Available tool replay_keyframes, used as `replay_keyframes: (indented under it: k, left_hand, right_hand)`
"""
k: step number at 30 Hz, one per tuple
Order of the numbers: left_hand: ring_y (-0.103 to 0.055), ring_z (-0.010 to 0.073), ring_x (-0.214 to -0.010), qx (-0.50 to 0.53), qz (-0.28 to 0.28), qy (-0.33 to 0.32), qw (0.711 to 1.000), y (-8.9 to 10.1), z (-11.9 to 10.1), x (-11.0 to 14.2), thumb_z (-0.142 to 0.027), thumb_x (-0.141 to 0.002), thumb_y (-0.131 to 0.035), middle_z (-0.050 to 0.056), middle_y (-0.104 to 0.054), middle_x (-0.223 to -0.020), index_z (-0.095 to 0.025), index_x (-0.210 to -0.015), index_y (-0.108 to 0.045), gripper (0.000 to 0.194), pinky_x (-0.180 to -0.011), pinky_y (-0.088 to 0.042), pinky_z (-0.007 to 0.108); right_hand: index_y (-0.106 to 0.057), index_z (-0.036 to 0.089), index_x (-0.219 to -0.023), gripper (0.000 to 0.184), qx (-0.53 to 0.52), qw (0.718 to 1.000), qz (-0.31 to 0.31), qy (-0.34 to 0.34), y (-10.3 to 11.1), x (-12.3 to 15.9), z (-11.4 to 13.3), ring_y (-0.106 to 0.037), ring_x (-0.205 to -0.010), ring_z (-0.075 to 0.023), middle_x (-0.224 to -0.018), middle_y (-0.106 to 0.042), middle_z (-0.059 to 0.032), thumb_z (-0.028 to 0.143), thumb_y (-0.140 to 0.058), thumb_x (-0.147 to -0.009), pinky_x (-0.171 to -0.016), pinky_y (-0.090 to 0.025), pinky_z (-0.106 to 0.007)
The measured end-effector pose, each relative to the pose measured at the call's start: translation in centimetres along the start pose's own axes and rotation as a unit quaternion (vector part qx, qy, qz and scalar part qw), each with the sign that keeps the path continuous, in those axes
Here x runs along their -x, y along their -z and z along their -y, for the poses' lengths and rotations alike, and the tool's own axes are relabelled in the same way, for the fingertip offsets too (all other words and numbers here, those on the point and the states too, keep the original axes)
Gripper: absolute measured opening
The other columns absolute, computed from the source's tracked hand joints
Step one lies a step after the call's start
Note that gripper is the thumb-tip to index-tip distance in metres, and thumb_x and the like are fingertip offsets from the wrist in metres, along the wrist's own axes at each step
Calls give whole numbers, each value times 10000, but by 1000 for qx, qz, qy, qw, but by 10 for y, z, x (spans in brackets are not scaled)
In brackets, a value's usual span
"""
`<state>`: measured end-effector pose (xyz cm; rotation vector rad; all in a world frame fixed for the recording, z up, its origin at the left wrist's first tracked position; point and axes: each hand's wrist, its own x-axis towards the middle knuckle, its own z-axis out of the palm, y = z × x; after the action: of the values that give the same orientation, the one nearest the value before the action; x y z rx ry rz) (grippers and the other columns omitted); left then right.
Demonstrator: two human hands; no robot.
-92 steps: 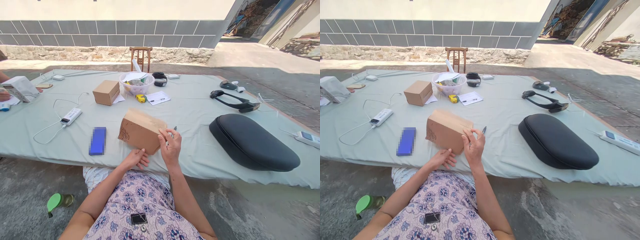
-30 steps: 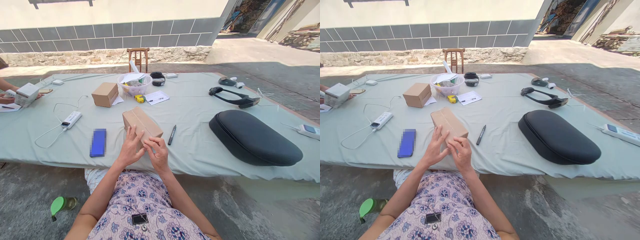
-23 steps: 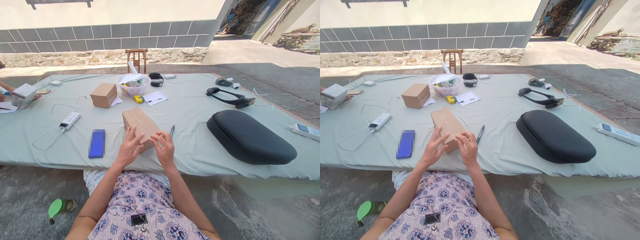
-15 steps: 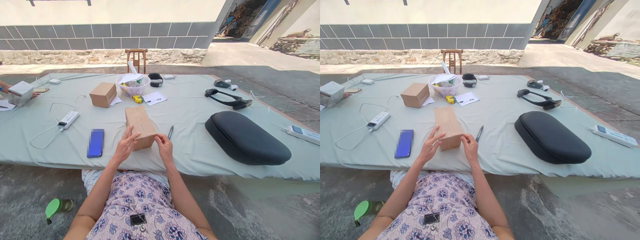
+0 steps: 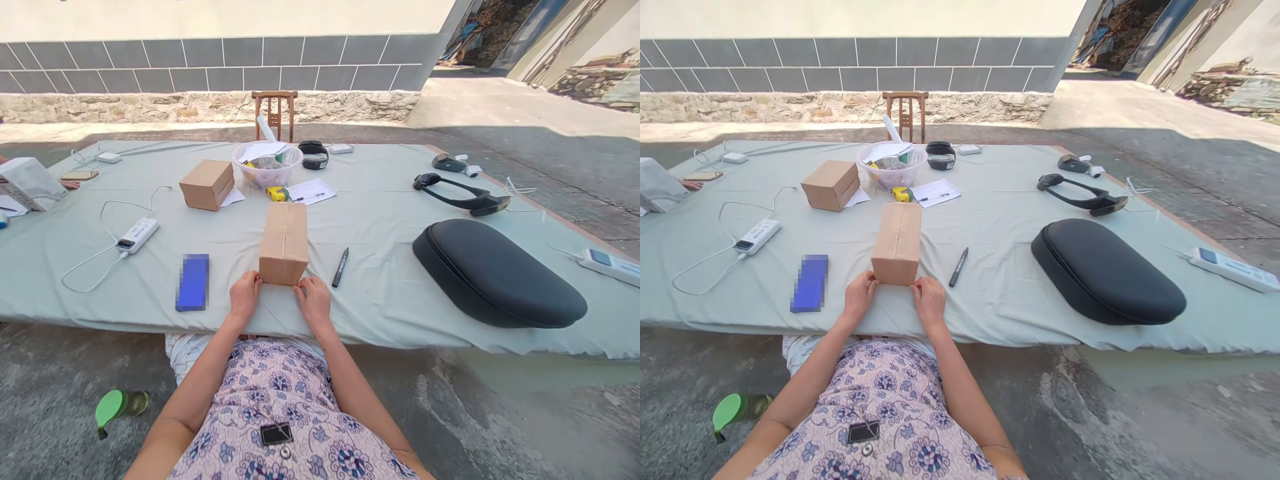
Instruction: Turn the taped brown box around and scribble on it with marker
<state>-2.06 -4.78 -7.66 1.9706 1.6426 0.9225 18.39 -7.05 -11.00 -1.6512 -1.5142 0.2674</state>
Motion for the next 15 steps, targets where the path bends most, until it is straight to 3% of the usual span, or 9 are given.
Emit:
replay_keyframes:
  k: [5, 10, 15]
  left_hand:
    - [-597, 214, -956, -69, -20, 19, 997, -5, -1, -1, -167, -903, -511, 66, -645, -969, -201, -786, -609, 157, -756, -441, 305]
    - [-595, 219, -890, -78, -28, 4, 997, -7, 3, -1, -176, -904, -497, 61, -635, -904, -211, -732, -580, 194, -706, -439, 317]
    - [-614, 249, -1127, -37, -56, -50, 996, -8, 3, 3, -116, -884, -505, 107, -662, -1175, -210, -861, -581, 123, -909, -502, 380]
  right_hand:
    - [-619, 208, -761, 138, 54, 998, 10, 8, -3, 1, 2, -543, -862, -230, -860, -628, -71, 264, -562, -874, -767, -384, -317]
    - [-602, 210, -752, 130, 69, 997, 13, 15, -2, 1, 3, -538, -832, -228, -834, -612, -64, 249, -564, -870, -741, -373, -317]
    - [-550, 216, -761, 142, 53, 998, 14, 33, 1, 5, 10, -558, -845, -227, -848, -609, -55, 298, -573, -875, -742, -404, -324]
